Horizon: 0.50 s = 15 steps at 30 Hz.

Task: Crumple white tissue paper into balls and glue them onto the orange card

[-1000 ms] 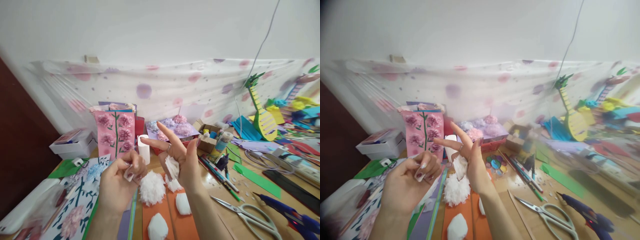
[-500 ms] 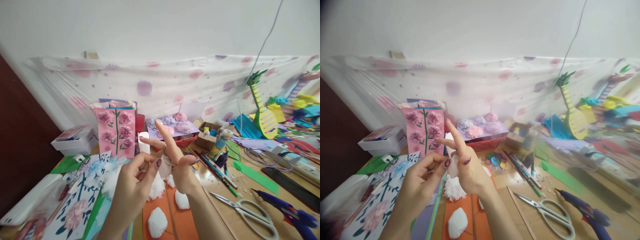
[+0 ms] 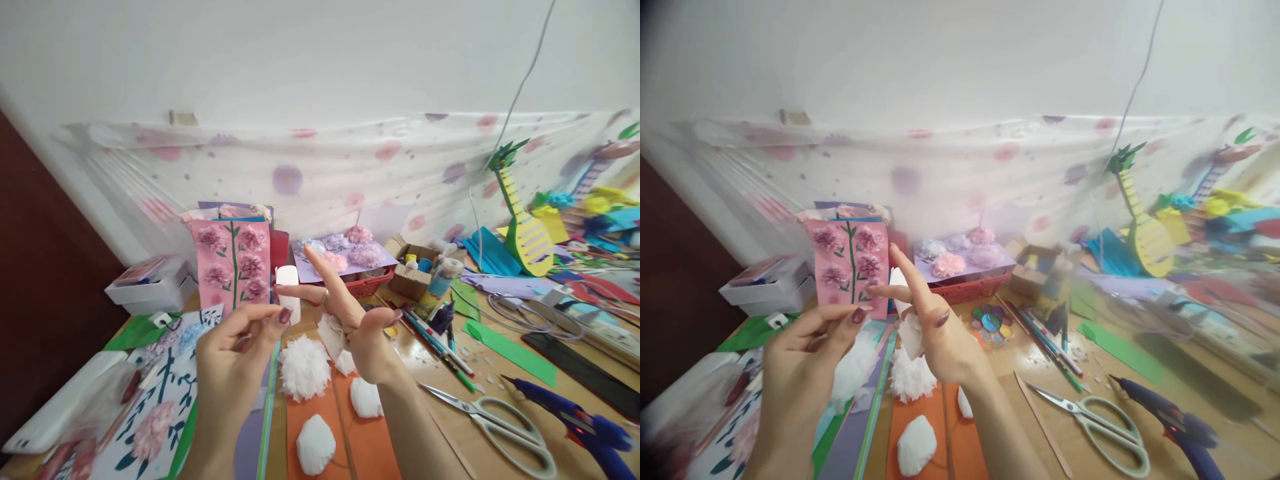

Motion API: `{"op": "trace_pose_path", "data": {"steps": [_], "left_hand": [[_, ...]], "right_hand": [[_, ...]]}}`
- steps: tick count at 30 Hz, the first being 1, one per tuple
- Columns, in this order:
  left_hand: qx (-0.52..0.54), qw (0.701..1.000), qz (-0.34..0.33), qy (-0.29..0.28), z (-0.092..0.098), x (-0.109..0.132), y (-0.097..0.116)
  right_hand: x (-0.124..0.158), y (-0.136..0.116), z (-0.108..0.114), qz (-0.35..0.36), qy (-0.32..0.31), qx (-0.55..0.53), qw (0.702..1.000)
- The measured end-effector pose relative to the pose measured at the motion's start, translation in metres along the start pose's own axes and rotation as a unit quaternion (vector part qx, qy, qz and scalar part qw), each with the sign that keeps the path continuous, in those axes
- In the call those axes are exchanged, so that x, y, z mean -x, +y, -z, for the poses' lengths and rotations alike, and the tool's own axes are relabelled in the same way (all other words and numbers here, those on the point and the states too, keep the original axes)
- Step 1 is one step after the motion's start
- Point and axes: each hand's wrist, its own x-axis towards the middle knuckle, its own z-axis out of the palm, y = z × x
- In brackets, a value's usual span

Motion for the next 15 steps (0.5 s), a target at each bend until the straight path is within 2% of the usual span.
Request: {"op": "trace_pose_path", "data": {"steps": [4, 10, 15], "left_hand": [[-0.024, 0.998, 0.012, -0.053, -0.008, 0.009, 0.006], [-0.042, 0.991, 0.004, -0.131, -0.016, 0.013, 0.003], [-0.066, 0.990, -0.023, -0.124, -0.020, 0.018, 0.005]], "right_hand": [[0.001, 0.000, 0.000, 0.011, -0.014, -0.016, 1.000], [0.001, -0.001, 0.005, 0.004, -0.034, -0.004, 0.999], [0.002, 0.000, 0.002, 0.028, -0.043, 0.027, 0.998]]}}
